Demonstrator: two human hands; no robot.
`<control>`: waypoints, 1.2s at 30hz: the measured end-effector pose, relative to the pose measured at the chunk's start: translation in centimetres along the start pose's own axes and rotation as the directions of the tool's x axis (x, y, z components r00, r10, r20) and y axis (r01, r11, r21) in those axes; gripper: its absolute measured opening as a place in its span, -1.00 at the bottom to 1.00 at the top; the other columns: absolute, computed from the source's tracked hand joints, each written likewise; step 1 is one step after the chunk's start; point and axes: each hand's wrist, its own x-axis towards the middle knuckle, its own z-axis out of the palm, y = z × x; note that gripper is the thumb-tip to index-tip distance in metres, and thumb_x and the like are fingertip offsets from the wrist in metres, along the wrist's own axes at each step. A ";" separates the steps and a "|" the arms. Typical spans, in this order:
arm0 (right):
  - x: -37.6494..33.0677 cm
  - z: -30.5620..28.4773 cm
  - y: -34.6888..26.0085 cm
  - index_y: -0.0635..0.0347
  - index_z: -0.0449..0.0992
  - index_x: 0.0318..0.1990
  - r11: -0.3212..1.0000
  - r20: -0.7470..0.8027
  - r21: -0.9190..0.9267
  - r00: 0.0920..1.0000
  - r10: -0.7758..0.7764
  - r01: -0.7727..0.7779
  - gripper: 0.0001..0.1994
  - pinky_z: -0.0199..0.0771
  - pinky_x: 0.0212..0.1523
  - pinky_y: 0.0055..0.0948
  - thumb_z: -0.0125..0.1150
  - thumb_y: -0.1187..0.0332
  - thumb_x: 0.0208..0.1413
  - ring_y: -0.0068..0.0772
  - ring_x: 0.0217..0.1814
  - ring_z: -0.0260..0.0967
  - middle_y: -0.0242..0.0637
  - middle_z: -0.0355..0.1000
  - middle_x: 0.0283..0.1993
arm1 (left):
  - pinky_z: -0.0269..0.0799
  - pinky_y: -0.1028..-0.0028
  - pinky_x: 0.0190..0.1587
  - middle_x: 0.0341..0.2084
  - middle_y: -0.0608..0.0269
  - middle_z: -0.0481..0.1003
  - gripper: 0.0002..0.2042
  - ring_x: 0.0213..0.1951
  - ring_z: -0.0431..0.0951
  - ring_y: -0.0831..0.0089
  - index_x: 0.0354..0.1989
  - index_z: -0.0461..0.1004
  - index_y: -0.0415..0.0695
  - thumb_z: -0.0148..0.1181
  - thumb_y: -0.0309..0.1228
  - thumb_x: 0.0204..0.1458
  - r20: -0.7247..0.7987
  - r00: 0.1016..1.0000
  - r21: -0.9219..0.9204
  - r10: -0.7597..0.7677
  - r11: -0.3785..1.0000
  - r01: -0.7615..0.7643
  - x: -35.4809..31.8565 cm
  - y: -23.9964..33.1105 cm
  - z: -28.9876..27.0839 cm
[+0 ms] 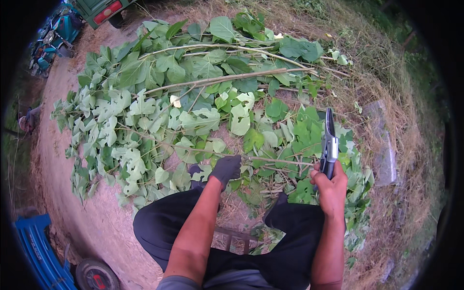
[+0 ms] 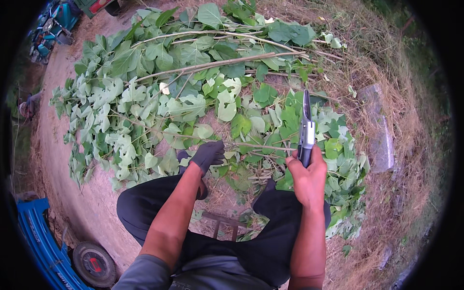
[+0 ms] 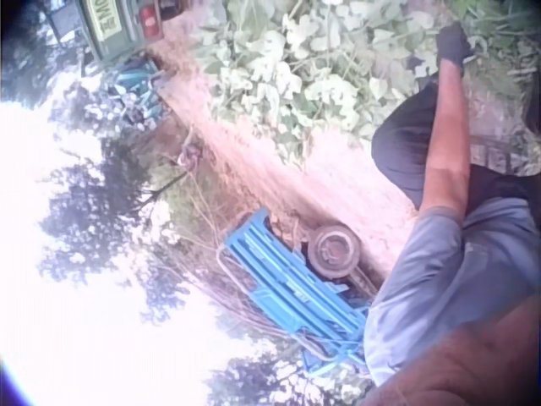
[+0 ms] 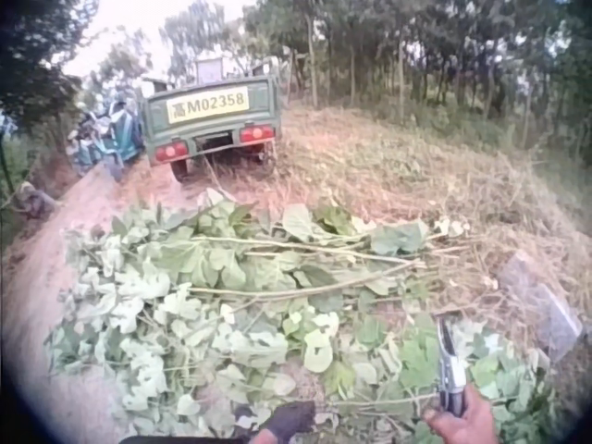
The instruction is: The person sits on the ground and uses pruning shears to trim leaves and small branches from a pile of cut plant stems. The person repeatedly picks up stems, cuts off leaves, and places the trimmed pieces back on the pile.
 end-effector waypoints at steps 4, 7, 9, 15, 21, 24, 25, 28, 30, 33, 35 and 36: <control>0.0 0.5 -0.7 0.34 0.41 -0.27 1.000 0.033 0.014 0.999 0.004 -0.004 -0.81 0.28 -0.36 -0.55 0.23 0.45 -0.02 -0.61 -0.42 0.25 -0.38 0.37 -0.42 | 0.56 0.36 -0.34 -0.38 0.23 0.45 -0.85 -0.41 0.53 0.35 -0.27 0.40 -0.17 0.05 -0.34 0.18 -0.021 0.999 -0.473 0.036 0.880 -0.042 5.0 -5.5 -8.3; -0.1 0.1 -0.3 0.34 0.40 -0.28 1.000 -0.004 0.020 1.000 0.016 -0.015 -0.82 0.28 -0.36 -0.56 0.23 0.47 -0.02 -0.62 -0.42 0.25 -0.38 0.37 -0.41 | 0.54 0.10 -0.02 -0.09 -0.04 0.43 -0.75 -0.03 0.50 0.05 -0.11 0.32 -0.26 0.03 -0.30 0.21 -0.262 0.961 -0.527 -0.082 0.847 -0.071 4.4 -2.7 -4.7; 0.0 0.2 -0.4 0.34 0.40 -0.28 1.000 0.016 0.022 1.000 0.015 -0.016 -0.82 0.29 -0.36 -0.56 0.23 0.48 -0.02 -0.62 -0.42 0.25 -0.38 0.38 -0.40 | 0.50 0.00 0.04 0.02 -0.10 0.36 -0.64 0.09 0.42 -0.01 0.05 0.26 -0.32 0.00 -0.28 0.24 -0.220 0.972 -0.629 -0.082 0.773 -0.077 5.2 -2.9 -5.4; 0.0 0.2 -0.5 0.36 0.40 -0.26 0.999 0.017 0.032 0.999 0.044 -0.044 -0.81 0.31 -0.34 -0.55 0.23 0.48 -0.02 -0.62 -0.39 0.27 -0.37 0.39 -0.39 | 0.28 -0.08 0.23 0.08 -0.15 0.30 -0.69 0.20 0.31 -0.08 -0.11 0.26 -0.21 -0.05 -0.16 0.27 -0.179 0.980 -0.756 -0.089 0.650 -0.079 5.8 -2.9 -4.5; 0.2 0.1 0.0 0.36 0.42 -0.20 1.000 0.022 -0.023 1.000 0.008 -0.008 -0.76 0.35 -0.39 -0.51 0.19 0.45 -0.04 -0.55 -0.45 0.37 -0.35 0.40 -0.39 | 0.27 -0.13 0.23 0.16 -0.23 0.18 -0.52 0.26 0.22 -0.15 -0.01 0.20 -0.27 0.03 -0.05 0.21 -0.182 0.979 -0.793 -0.091 0.603 -0.092 5.2 -2.3 -3.9; 0.0 0.2 -0.4 0.37 0.40 -0.26 0.999 0.028 0.025 0.999 0.031 -0.032 -0.80 0.28 -0.35 -0.55 0.24 0.47 -0.03 -0.63 -0.41 0.23 -0.39 0.35 -0.40 | 0.25 -0.15 0.23 0.17 -0.29 0.16 -0.53 0.26 0.20 -0.19 -0.14 0.18 -0.21 0.12 -0.01 0.16 -0.167 0.983 -0.802 -0.081 0.590 -0.088 4.8 -1.7 -3.7; 0.0 0.2 -0.4 0.36 0.40 -0.26 0.999 0.026 0.028 0.999 0.028 -0.029 -0.80 0.28 -0.36 -0.56 0.24 0.47 -0.03 -0.63 -0.41 0.22 -0.40 0.35 -0.40 | 0.25 -0.15 0.24 0.17 -0.30 0.16 -0.53 0.25 0.21 -0.20 -0.17 0.17 -0.19 0.14 -0.01 0.15 -0.167 0.983 -0.795 -0.081 0.601 -0.086 4.7 -1.4 -3.5; -0.1 0.3 -0.4 0.36 0.40 -0.26 0.999 0.029 0.029 0.999 0.032 -0.033 -0.80 0.27 -0.37 -0.56 0.24 0.47 -0.03 -0.64 -0.41 0.21 -0.41 0.33 -0.40 | 0.25 -0.14 0.24 0.17 -0.31 0.15 -0.53 0.24 0.22 -0.20 -0.21 0.16 -0.19 0.17 -0.02 0.13 -0.161 0.983 -0.780 -0.085 0.621 -0.074 4.4 -1.2 -3.2; 0.0 0.3 -0.3 0.35 0.40 -0.26 0.999 0.036 0.023 0.998 0.045 -0.046 -0.80 0.26 -0.37 -0.57 0.24 0.47 -0.03 -0.64 -0.41 0.21 -0.41 0.33 -0.40 | 0.25 -0.13 0.25 0.17 -0.31 0.15 -0.52 0.23 0.22 -0.19 -0.14 0.18 -0.23 0.17 -0.04 0.14 -0.144 0.986 -0.780 -0.084 0.623 -0.061 4.3 -1.1 -3.1; 0.0 0.4 -0.4 0.35 0.40 -0.25 0.999 0.041 0.035 0.998 0.040 -0.041 -0.79 0.26 -0.37 -0.56 0.24 0.47 -0.03 -0.64 -0.41 0.21 -0.41 0.33 -0.40 | 0.29 -0.11 0.23 0.13 -0.28 0.22 -0.57 0.21 0.26 -0.17 -0.02 0.19 -0.29 0.13 -0.20 0.16 -0.131 0.985 -0.773 -0.114 0.634 -0.030 4.7 -1.4 -3.4; -0.1 0.5 -0.5 0.35 0.40 -0.25 0.999 0.043 0.033 0.998 0.042 -0.043 -0.79 0.27 -0.38 -0.56 0.24 0.47 -0.03 -0.64 -0.41 0.21 -0.41 0.33 -0.40 | 0.35 -0.09 0.20 0.09 -0.24 0.29 -0.62 0.17 0.32 -0.13 0.05 0.18 -0.31 0.08 -0.36 0.15 -0.098 0.995 -0.772 -0.012 0.632 -0.069 5.0 -1.8 -4.1; -0.1 0.5 -0.6 0.36 0.40 -0.25 0.999 0.044 0.033 0.998 0.042 -0.043 -0.79 0.27 -0.38 -0.56 0.24 0.47 -0.03 -0.64 -0.41 0.21 -0.41 0.33 -0.40 | 0.37 -0.08 0.18 0.07 -0.22 0.32 -0.62 0.15 0.35 -0.12 0.09 0.18 -0.32 0.05 -0.44 0.15 -0.081 0.996 -0.772 0.041 0.629 -0.089 5.1 -2.0 -4.3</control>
